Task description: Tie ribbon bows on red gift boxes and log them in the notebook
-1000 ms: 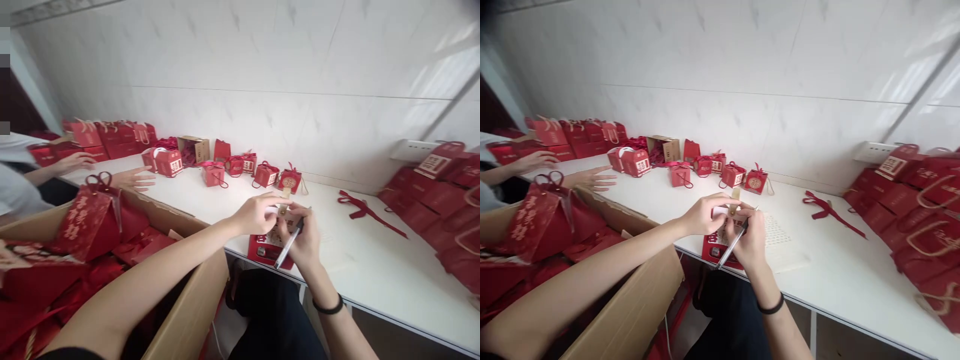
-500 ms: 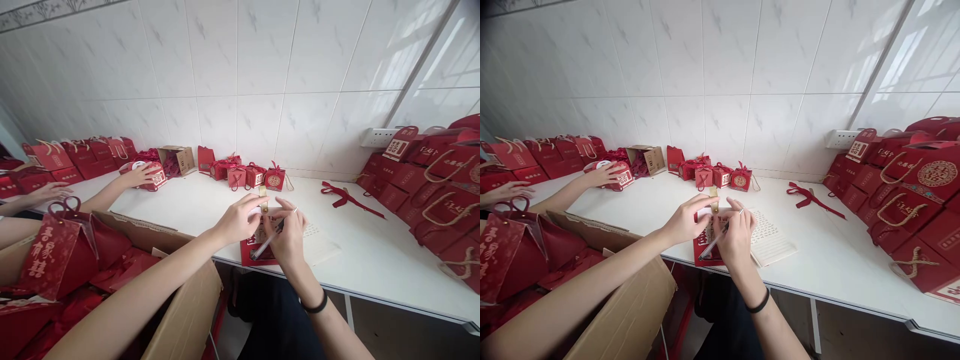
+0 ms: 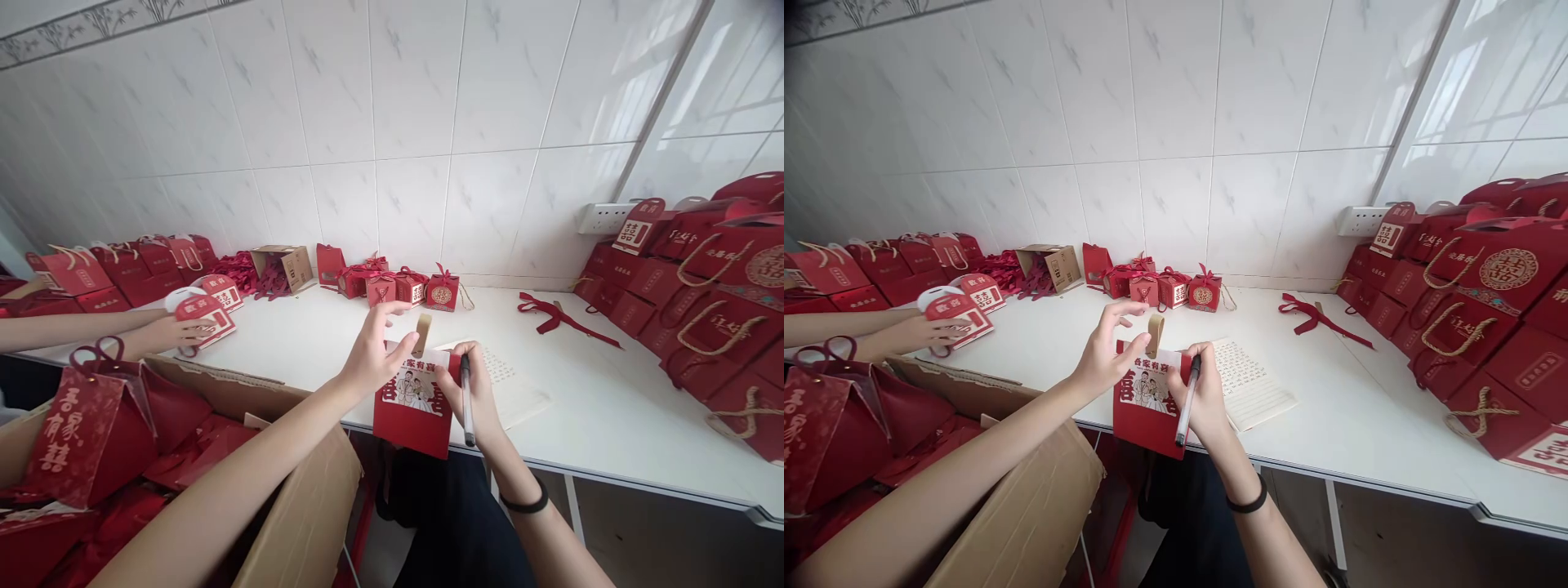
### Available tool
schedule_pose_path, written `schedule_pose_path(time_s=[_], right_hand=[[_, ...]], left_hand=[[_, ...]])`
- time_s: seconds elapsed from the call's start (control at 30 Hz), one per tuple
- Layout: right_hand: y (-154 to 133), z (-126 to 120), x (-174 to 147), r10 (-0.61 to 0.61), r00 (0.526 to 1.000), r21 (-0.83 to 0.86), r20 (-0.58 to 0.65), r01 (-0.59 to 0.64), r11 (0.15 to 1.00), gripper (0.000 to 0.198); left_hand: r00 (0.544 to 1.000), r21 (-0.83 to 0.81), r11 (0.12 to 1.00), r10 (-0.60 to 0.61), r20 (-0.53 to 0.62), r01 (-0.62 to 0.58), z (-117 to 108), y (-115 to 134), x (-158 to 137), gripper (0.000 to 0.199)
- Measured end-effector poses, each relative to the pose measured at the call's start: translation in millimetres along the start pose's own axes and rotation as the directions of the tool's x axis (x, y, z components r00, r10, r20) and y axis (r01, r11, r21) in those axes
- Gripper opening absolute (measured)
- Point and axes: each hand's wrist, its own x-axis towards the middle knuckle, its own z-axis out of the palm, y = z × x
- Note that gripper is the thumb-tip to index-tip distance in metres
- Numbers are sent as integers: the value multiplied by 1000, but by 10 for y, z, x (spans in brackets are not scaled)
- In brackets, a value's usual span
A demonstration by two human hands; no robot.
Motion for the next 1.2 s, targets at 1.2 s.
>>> schedule_pose_path(time_s=[1.2], right_hand=[[-16,5,83,-157,987,-38,-11,157,987,20]], left_hand=[[966,-91,994,76,246,-55,-8,23,-6,35]])
